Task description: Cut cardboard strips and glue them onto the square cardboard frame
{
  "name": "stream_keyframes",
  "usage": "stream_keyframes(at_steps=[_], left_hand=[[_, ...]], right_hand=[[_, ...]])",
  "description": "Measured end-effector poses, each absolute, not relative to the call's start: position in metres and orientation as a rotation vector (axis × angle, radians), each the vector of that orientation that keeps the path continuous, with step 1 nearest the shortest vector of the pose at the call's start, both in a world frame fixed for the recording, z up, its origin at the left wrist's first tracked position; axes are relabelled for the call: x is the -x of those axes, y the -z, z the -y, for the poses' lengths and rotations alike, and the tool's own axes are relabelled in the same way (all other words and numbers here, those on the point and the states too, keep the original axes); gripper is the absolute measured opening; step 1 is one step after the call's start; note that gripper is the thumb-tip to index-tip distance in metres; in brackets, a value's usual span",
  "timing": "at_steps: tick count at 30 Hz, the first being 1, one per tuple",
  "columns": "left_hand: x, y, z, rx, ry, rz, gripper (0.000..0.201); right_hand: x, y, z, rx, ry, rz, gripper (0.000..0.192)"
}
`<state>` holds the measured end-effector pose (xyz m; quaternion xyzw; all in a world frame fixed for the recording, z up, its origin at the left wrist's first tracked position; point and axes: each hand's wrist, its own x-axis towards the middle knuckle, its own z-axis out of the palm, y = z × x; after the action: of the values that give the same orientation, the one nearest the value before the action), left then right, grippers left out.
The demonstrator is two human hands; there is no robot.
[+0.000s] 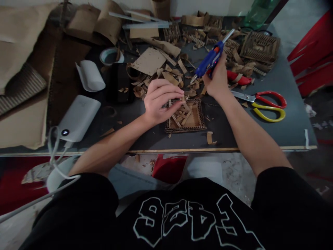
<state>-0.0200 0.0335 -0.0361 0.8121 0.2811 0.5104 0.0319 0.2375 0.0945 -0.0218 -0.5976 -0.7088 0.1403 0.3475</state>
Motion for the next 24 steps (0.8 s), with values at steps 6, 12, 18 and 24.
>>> stream_keyframes(at_steps=[6,12,18,24], left_hand=[[0.020,0.036,-0.036,-2.408,-1.646,-0.903,0.028],[0.020,0.031,-0.041,-2.283,-1.695,-1.054,0.032],[0.016,0.028,-0.040,-2.221,-1.635,-1.028,0.034],[0.015,0.027,-0.036,-2.209,-1.612,-0.964,0.037]], right_hand=[[-0.239,0.031,-0.122,1.477,-0.378,1.944,0.067],[-0.237,0.036,-0.161,1.471,-0.406,2.223,0.036],[-0.229,0.012,-0.114,1.495,-0.321,2.177,0.047],[-0.194,-0.019,-0.039,1.134,-0.877,1.809,0.035]])
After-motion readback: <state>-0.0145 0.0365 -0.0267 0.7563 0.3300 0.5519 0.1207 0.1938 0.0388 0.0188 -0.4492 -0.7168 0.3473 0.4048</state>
